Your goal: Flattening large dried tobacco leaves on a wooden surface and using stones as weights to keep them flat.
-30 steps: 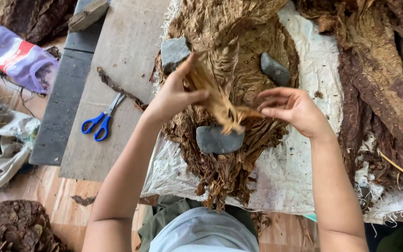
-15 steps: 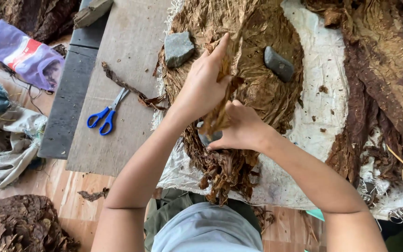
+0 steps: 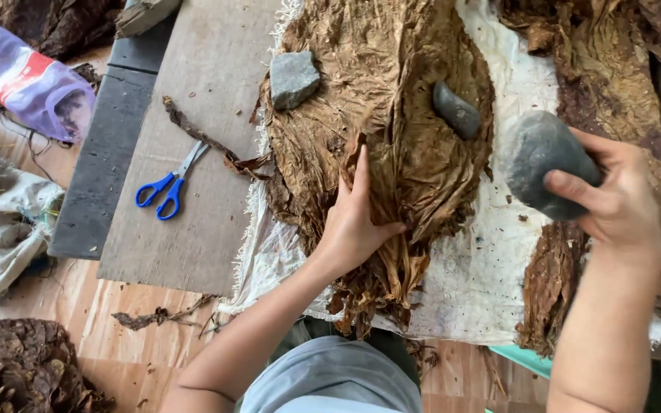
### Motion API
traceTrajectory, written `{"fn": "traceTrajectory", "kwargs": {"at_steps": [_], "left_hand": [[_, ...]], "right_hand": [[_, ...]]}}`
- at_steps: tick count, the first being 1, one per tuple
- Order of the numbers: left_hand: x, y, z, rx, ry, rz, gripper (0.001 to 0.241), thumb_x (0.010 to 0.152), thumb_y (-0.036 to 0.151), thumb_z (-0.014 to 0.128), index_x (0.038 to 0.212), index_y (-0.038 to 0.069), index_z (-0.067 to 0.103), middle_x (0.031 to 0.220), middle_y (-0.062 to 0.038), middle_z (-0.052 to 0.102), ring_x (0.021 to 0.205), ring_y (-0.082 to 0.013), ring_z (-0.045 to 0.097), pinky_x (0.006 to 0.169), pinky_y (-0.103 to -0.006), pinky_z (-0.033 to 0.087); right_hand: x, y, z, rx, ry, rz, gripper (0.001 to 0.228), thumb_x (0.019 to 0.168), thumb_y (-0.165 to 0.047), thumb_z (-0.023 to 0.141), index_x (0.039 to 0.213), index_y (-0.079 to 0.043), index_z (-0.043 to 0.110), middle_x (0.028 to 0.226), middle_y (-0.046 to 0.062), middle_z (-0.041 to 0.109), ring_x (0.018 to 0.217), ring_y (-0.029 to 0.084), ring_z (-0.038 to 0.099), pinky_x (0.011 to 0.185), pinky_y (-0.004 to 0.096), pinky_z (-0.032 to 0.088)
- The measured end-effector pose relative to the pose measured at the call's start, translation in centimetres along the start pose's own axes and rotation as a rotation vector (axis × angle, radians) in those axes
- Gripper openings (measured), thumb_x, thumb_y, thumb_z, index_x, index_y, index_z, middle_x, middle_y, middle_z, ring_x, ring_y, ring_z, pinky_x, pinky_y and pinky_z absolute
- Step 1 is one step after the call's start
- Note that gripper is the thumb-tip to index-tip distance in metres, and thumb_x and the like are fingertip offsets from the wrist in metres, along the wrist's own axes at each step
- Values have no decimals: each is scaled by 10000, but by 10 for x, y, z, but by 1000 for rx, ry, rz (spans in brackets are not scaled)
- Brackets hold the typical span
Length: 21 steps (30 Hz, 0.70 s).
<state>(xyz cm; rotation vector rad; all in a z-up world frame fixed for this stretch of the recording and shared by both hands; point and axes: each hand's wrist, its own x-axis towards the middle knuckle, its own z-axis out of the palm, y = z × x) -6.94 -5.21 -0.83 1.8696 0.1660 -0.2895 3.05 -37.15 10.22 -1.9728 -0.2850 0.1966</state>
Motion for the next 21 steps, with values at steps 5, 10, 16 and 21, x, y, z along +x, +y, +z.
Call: {"fn": "traceTrajectory", "kwargs": {"at_steps": [5, 10, 16, 21], "left_hand": [[-4, 0, 1, 117, 48, 154, 1476, 847, 111, 1065, 1860, 194, -6, 1888, -383, -30, 1030, -510, 660, 906, -591, 634], [5, -47, 3, -192, 112, 372, 1337, 691, 366, 1122, 1752, 50, 374, 1624, -280, 476, 1521, -526, 586, 1295, -655, 483], [-12, -62, -38, -369, -6, 343, 1400, 707, 112, 1106, 1804, -106, 263, 1743, -351, 490, 1650, -468, 457, 1385, -554, 353], [-20, -28, -84, -84, -281, 178, 1166, 856, -196, 800, 1849, 48, 239, 1912, -313, 130, 1001, -415, 856, 902, -521, 745]], "right_hand": [[33, 16, 91, 369, -415, -355, 698, 857, -290, 1000, 1479, -81, 764, 1390, 100, 804, 1319, 269, 777, 1221, 428, 613], [65, 25, 154, 136, -559, -313, 790, 769, -287, 1086, 1451, -6, 803, 1314, 164, 775, 1242, 293, 697, 1177, 527, 479], [65, 22, 167, -229, -612, -240, 873, 798, -416, 1081, 1498, 7, 776, 1286, 170, 725, 1229, 377, 668, 1119, 587, 509], [59, 9, 178, -655, -731, -280, 698, 842, -527, 982, 1345, -55, 873, 1269, 188, 719, 1250, 441, 675, 1108, 546, 576]]}}
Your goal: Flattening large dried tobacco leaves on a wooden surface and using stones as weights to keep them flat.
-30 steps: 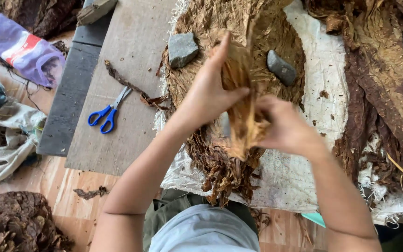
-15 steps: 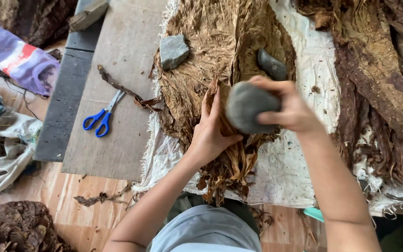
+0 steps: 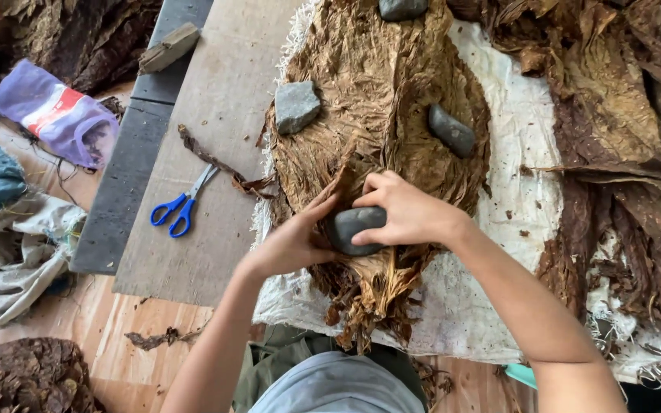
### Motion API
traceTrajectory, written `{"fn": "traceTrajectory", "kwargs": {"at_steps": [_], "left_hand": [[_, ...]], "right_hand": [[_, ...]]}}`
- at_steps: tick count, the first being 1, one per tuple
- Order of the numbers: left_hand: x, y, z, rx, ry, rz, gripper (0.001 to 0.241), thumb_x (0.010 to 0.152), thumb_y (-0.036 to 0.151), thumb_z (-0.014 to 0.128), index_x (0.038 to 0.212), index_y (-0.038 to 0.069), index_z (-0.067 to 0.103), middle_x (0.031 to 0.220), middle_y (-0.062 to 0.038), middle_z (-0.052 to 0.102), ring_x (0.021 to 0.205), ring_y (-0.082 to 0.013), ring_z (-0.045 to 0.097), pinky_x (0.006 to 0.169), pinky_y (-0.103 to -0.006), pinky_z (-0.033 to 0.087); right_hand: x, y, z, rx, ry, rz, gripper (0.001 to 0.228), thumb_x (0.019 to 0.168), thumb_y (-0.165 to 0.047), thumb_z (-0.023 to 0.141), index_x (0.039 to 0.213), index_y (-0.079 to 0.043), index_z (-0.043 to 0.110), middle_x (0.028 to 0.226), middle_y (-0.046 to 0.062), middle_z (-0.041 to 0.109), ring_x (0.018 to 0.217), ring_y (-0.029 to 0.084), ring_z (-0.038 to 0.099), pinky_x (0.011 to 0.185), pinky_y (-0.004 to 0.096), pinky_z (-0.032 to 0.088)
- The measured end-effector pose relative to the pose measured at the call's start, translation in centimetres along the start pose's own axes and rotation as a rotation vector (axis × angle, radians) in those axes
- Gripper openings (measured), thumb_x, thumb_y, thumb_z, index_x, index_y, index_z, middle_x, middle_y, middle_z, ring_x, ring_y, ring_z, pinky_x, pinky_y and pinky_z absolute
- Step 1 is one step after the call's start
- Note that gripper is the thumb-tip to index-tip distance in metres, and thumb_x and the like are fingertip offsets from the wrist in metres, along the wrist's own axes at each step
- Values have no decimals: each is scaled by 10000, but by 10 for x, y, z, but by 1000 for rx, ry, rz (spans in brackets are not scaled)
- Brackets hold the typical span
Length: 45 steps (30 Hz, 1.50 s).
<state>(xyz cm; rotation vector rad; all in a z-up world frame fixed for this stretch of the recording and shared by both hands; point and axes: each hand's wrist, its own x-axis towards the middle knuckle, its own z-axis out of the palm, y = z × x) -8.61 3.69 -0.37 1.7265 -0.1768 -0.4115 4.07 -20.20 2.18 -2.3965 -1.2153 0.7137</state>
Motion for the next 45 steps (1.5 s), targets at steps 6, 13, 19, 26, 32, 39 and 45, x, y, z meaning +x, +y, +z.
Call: {"fn": "traceTrajectory", "kwargs": {"at_steps": [6, 13, 19, 26, 32, 39, 45], "left_hand": [[44, -14, -27, 393, 390, -101, 643, 1016, 549, 888, 1489, 133, 758, 1226, -37, 844, 971, -268, 833, 858, -451, 681], [111, -58, -34, 434, 373, 12, 412, 931, 416, 927, 1213, 137, 812, 1169, -86, 873, 1182, -368, 834, 1012, -522, 688], [89, -37, -61, -149, 383, 127, 334, 1037, 151, 885, 1309, -1, 766, 980, -102, 814, 898, -181, 744, 789, -319, 632], [118, -66, -61, -218, 478, 195, 186, 1033, 126, 859, 1152, 49, 739, 885, -18, 684, 856, -131, 685, 749, -273, 577], [143, -68, -84, 253, 668, 217, 360, 1060, 285, 903, 1166, 50, 652, 938, -185, 746, 922, -351, 779, 826, -470, 632], [168, -52, -76, 1031, 740, 65, 466, 1166, 444, 726, 1444, 114, 550, 1198, -154, 689, 1054, -432, 815, 823, -594, 706], [256, -13, -75, 329, 714, 294, 342, 1124, 321, 818, 1353, 70, 785, 1124, -183, 812, 1063, -376, 853, 848, -482, 694]], "right_hand": [[13, 2, 21, -265, -8, -26, 686, 884, -665, 927, 1273, -104, 865, 1188, 91, 690, 1208, 361, 677, 1057, 472, 597], [3, 1, 31, -264, 174, -54, 786, 871, -822, 873, 1181, -100, 844, 1145, 153, 689, 1120, 419, 726, 994, 505, 627], [12, 7, 39, -296, 192, -35, 806, 880, -887, 793, 1173, -137, 832, 1133, 130, 697, 1144, 387, 727, 986, 514, 622], [29, -15, 23, -266, 65, 129, 1066, 949, -996, 567, 1492, -80, 612, 1116, 203, 808, 1149, 417, 825, 986, 547, 680], [25, -33, -36, -6, 122, 293, 939, 937, -932, 640, 1367, -104, 746, 1027, 226, 849, 1006, 434, 828, 925, 537, 675], [119, 249, -72, 210, 862, 641, 641, 962, -847, 801, 795, -231, 863, 645, -9, 789, 913, 278, 868, 873, 428, 678], [175, 244, -91, 1056, 1156, 222, 768, 827, -135, 1094, 1480, -35, 703, 1288, 167, 832, 1176, 277, 815, 911, 416, 739]]}}
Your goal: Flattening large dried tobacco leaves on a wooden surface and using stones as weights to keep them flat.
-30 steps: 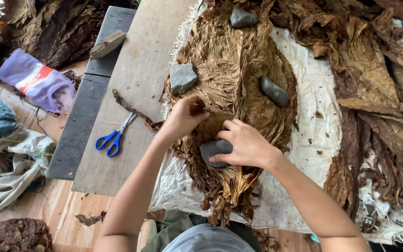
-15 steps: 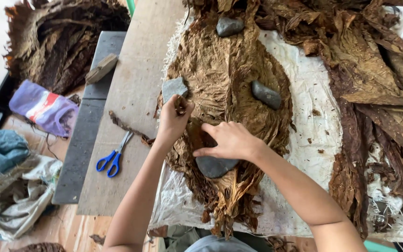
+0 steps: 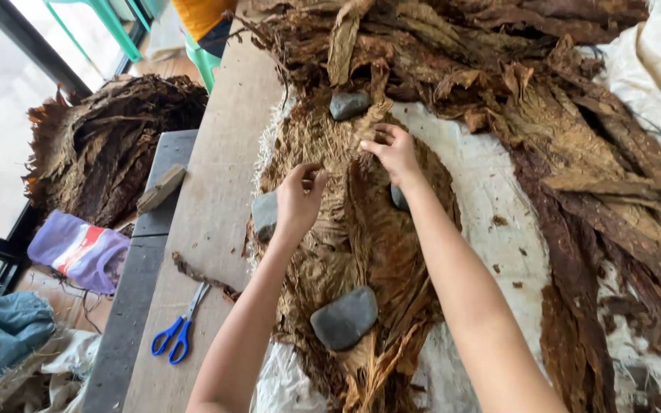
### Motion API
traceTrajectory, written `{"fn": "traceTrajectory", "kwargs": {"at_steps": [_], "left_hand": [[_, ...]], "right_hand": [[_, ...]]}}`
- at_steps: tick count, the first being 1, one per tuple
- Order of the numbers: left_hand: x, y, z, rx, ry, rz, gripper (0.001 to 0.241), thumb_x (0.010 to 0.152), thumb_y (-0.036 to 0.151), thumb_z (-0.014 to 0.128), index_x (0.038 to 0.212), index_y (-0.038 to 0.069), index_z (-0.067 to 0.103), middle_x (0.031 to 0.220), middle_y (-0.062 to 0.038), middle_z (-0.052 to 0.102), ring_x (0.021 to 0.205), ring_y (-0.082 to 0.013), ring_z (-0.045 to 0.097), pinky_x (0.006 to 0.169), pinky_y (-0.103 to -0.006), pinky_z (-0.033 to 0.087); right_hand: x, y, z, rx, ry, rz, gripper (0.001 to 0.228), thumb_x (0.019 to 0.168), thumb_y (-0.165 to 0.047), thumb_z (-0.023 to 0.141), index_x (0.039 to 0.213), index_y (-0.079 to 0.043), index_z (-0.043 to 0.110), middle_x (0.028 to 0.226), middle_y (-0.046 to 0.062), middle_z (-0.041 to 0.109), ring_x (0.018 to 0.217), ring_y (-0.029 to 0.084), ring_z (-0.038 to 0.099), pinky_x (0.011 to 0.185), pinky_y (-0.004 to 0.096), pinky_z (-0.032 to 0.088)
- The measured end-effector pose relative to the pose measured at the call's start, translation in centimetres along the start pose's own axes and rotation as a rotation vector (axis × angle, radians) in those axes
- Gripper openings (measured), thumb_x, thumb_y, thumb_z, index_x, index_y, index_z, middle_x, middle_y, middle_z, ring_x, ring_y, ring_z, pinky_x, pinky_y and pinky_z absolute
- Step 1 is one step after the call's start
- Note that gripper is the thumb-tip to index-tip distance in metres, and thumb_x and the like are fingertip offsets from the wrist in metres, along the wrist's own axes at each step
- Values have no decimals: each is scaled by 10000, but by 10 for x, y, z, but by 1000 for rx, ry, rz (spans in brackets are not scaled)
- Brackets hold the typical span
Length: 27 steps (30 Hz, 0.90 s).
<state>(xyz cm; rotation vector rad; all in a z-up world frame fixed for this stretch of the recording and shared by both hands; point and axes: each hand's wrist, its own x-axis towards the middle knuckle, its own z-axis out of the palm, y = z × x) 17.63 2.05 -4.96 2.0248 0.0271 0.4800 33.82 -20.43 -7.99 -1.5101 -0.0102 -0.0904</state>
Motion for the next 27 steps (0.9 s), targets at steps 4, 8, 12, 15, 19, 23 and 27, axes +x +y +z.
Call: {"fn": "traceTrajectory", "kwargs": {"at_steps": [4, 8, 12, 15, 19, 23, 27], "left_hand": [[72, 0, 31, -350, -65, -148, 869, 1120, 670, 751, 1494, -112, 684, 1218, -318, 822, 1162, -418, 834, 940, -574, 669], [116, 22, 47, -362, 37, -47, 356, 1050, 450, 885, 1080, 96, 913, 870, -82, 850, 857, -148, 789, 745, -362, 635], [126, 35, 57, -279, 32, -71, 351, 1115, 383, 773, 1242, 86, 911, 1047, -125, 902, 1007, -181, 826, 861, -425, 648], [148, 9, 75, -474, 21, -152, 594, 1135, 333, 753, 1500, -135, 711, 1406, -336, 783, 1311, -380, 784, 1084, -513, 633], [140, 62, 72, -573, -24, -55, 490, 1118, 359, 831, 1457, 7, 787, 1193, -187, 870, 1105, -215, 811, 937, -392, 696], [144, 87, 60, -547, 66, 93, 294, 1091, 301, 870, 1301, 96, 881, 977, -52, 836, 820, -88, 761, 690, -238, 647], [133, 108, 35, -566, 182, 153, 320, 1143, 270, 823, 1348, 26, 853, 1073, -139, 870, 950, -124, 739, 790, -339, 684]], "right_hand": [[-50, -82, 25, 75, -244, -266, 526, 1017, 28, 910, 1477, -125, 705, 1217, 46, 787, 1191, 166, 734, 1026, 398, 652], [-36, -95, 17, -75, -210, -275, 422, 987, -69, 981, 1345, -142, 770, 1149, 70, 881, 1013, 111, 804, 911, 321, 705], [-18, -69, 5, 95, -29, -112, 179, 985, -163, 984, 1110, -97, 874, 920, 66, 865, 759, 92, 787, 599, 223, 641], [-11, -71, 3, 494, -1, 337, 160, 863, -206, 906, 829, -133, 768, 684, 57, 718, 593, 230, 640, 477, 351, 455], [-23, -118, 17, 629, -145, 319, 851, 885, -575, 990, 1432, -16, 653, 1254, 194, 797, 1132, 292, 801, 930, 404, 676], [-8, -134, 16, 131, -58, -272, 474, 1050, -349, 952, 1380, -49, 791, 1224, 166, 808, 1183, 245, 738, 876, 411, 652], [-18, -171, 4, -196, 11, -685, 198, 1212, -189, 766, 1067, -178, 899, 795, -5, 763, 734, 62, 658, 691, 204, 495]]}}
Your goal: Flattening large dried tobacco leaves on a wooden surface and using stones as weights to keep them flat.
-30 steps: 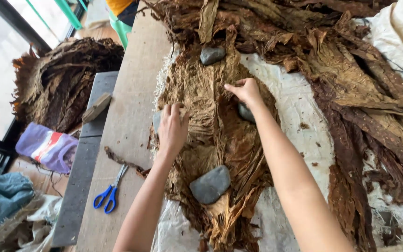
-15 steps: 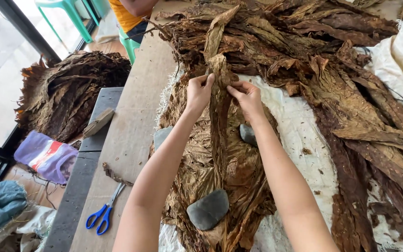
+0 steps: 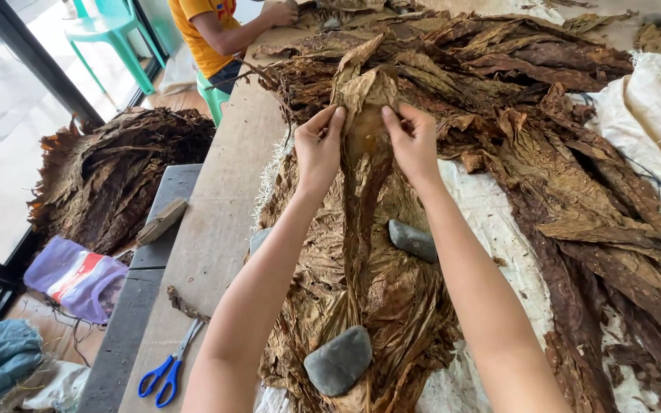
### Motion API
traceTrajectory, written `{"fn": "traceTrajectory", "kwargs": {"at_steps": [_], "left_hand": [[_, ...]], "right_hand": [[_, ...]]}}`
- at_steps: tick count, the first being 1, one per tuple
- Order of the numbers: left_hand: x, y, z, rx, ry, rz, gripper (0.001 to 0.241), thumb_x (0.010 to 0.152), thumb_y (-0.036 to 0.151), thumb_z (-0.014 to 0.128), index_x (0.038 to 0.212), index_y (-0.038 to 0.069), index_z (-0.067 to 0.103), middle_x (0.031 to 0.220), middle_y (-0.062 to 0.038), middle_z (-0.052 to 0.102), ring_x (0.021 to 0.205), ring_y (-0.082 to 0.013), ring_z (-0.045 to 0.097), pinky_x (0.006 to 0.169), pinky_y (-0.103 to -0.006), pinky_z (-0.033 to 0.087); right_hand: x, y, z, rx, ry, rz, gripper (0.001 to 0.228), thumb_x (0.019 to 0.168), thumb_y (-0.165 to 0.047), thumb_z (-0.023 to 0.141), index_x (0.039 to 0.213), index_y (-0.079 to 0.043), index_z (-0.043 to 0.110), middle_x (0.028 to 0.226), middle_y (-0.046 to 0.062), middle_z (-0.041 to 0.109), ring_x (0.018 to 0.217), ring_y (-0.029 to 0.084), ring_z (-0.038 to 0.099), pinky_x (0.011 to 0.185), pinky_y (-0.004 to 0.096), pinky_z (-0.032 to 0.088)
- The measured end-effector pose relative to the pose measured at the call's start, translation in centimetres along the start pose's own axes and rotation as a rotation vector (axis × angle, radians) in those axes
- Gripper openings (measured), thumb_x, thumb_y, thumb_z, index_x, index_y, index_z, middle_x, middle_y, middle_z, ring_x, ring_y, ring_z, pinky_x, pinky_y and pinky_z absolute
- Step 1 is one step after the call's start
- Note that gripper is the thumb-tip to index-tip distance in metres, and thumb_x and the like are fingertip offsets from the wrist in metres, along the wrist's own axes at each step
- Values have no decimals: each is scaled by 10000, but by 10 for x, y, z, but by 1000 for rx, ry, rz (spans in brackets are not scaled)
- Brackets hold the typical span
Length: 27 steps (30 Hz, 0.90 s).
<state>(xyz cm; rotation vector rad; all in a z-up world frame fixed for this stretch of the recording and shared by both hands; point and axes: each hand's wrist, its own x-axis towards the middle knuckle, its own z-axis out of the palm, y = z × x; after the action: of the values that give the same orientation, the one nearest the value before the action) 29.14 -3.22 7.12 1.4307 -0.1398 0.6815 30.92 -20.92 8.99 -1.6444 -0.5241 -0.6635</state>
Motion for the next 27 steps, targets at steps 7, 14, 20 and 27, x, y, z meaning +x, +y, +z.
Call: {"fn": "traceTrajectory", "kwargs": {"at_steps": [7, 14, 20, 27], "left_hand": [[8, -57, -45, -104, 84, -86, 264, 1229, 256, 664, 1323, 76, 833, 1017, -107, 834, 870, -202, 801, 775, -334, 707], [-6, -46, -85, -5, 328, 53, 230, 1247, 214, 574, 1201, 63, 741, 1019, -94, 728, 1038, -184, 681, 886, -390, 593], [-40, 12, -103, 183, 321, 285, 252, 1295, 113, 424, 1511, 131, 552, 1397, -117, 677, 1253, -274, 681, 1142, -464, 530], [-36, -11, -126, 425, -119, 462, 638, 1076, -177, 462, 1471, 204, 787, 1237, -167, 696, 1239, -485, 738, 1111, -574, 604]], "right_hand": [[-9, 49, 7, 382, 336, 575, 727, 1118, -299, 867, 1658, 51, 529, 1584, 328, 619, 1427, 441, 709, 1115, 634, 616], [-42, 71, -20, -294, 102, 47, 435, 1356, -153, 472, 1705, 105, 439, 1154, 222, 656, 902, 233, 646, 891, 471, 587], [-46, 55, -25, -381, 110, -621, 336, 1307, 5, 483, 1640, 39, 515, 1324, 314, 753, 1097, 432, 781, 846, 465, 728], [-57, 54, -39, -504, -142, -460, 600, 1254, 73, 458, 1823, 2, 283, 1757, 323, 502, 1155, 374, 776, 1077, 463, 637]]}}
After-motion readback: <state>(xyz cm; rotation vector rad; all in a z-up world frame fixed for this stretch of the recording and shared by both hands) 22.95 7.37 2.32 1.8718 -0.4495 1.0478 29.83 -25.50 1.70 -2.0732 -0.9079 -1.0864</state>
